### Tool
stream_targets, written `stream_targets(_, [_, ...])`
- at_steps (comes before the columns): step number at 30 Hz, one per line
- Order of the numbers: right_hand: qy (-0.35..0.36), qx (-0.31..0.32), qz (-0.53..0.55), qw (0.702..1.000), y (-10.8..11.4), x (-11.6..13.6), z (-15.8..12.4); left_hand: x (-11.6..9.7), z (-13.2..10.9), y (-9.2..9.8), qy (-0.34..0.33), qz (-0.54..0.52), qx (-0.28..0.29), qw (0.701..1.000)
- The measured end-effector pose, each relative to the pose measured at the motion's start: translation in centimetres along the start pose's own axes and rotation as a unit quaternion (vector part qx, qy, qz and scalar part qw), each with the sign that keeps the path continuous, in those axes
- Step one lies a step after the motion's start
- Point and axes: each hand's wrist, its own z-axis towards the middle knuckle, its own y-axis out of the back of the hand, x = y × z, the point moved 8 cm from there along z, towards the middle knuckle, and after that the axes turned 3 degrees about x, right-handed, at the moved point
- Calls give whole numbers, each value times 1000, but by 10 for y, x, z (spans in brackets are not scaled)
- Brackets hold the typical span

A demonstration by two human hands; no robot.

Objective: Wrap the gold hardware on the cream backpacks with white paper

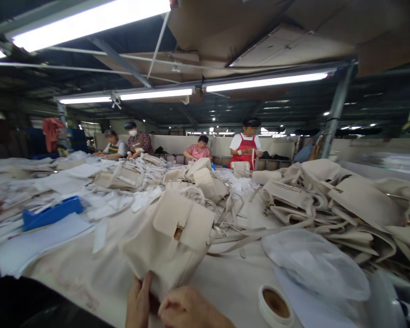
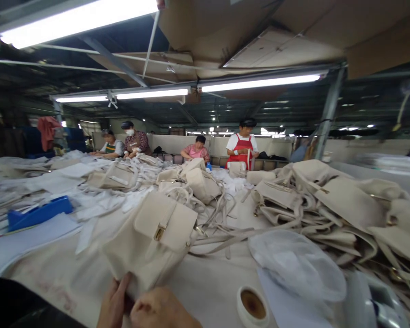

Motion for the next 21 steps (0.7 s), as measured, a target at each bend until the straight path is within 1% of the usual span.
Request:
stream_targets(1, [-49, -10, 93, 994, 6, -18, -5, 4, 1, 0, 19, -1, 1, 1000])
stream_targets(2, [-81, -28, 179, 980, 12, -30, -10, 8, 1, -1, 36, -4, 6, 999])
stream_targets(3, [-94, -49, 257, 961, 18, -36, -14, 12, 1, -2, 51, -9, 8, 999])
stream_targets(4, [-90, -67, 321, 940, 23, -36, -16, 15, 1, -3, 61, -14, 8, 998])
stream_targets(6, [-72, -84, 401, 909, 29, -30, -16, 19, -1, -6, 68, -28, 10, 997])
stream_targets(9, [-58, -105, 468, 876, 28, -21, -9, 22, -6, -9, 65, -54, 8, 996])
stream_targets(12, [-35, -145, 543, 827, 30, -21, 7, 26, -15, -12, 79, -79, 13, 994])
stream_targets(16, [-35, -200, 608, 768, 39, -22, 32, 29, -28, -19, 104, -124, 20, 987])
stream_targets(18, [-45, -217, 621, 752, 43, -19, 38, 30, -34, -20, 118, -146, 22, 982])
stream_targets(19, [-46, -228, 618, 751, 46, -17, 39, 30, -37, -21, 133, -143, 34, 980])
stream_targets(20, [-39, -242, 609, 755, 49, -14, 38, 30, -41, -22, 157, -126, 66, 977])
stream_targets(21, [-28, -257, 595, 761, 53, -11, 36, 30, -47, -25, 185, -93, 118, 971])
